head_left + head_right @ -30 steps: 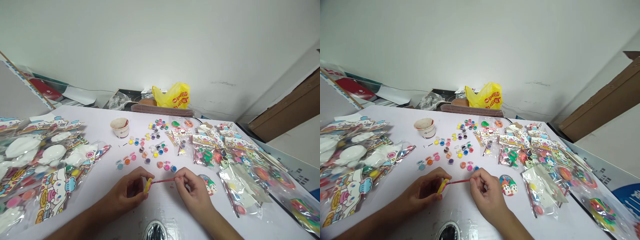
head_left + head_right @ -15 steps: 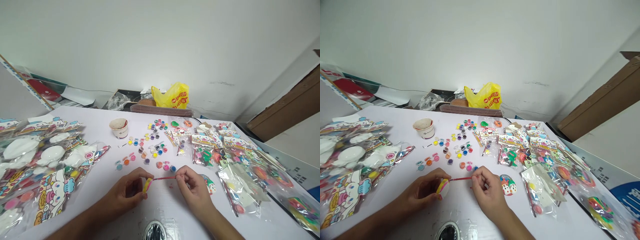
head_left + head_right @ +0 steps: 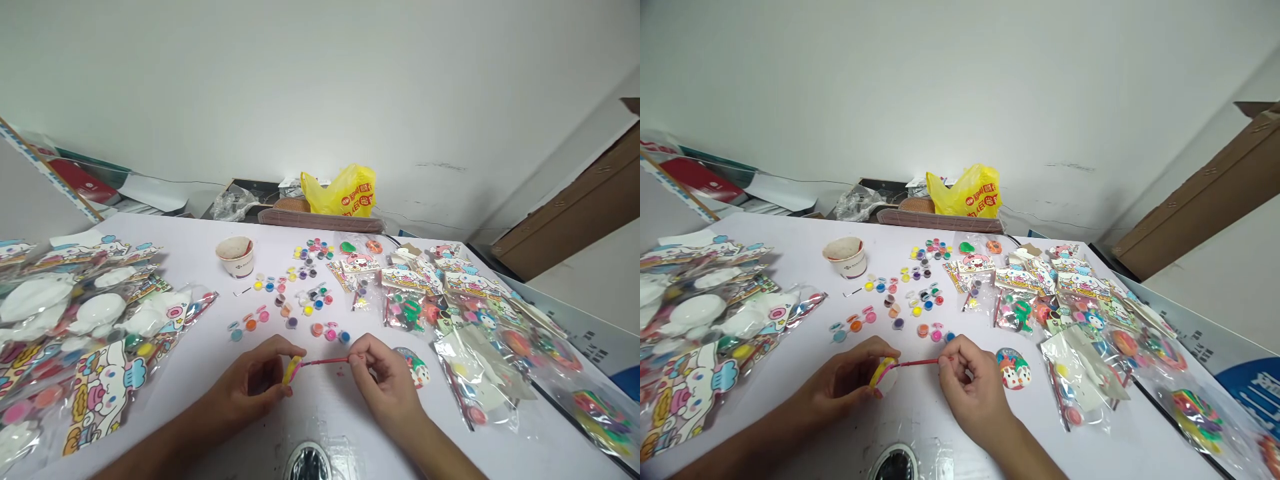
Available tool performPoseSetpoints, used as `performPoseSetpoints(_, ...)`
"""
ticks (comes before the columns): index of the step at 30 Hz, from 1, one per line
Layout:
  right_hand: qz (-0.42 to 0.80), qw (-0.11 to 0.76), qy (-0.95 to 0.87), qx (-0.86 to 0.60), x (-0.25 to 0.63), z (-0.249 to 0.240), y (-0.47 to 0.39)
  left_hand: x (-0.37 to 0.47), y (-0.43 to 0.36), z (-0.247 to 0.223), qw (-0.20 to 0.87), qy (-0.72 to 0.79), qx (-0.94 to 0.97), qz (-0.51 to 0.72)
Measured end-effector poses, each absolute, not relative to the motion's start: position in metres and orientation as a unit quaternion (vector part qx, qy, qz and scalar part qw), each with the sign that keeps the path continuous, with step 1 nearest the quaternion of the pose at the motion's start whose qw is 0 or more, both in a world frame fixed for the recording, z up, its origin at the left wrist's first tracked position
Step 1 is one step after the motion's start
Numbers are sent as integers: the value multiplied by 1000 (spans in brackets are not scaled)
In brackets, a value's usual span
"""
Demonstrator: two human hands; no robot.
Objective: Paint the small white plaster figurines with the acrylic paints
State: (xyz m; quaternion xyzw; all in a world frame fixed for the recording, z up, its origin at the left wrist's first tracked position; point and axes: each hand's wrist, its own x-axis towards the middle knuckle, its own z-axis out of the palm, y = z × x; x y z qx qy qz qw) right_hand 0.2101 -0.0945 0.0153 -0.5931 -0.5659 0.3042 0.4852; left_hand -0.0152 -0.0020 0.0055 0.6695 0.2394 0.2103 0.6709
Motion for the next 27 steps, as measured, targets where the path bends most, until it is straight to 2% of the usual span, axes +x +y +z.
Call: performPoseSetpoints(27,316,486,-587,-565,205,19,-98,-14,-2,9,706,242,638,190)
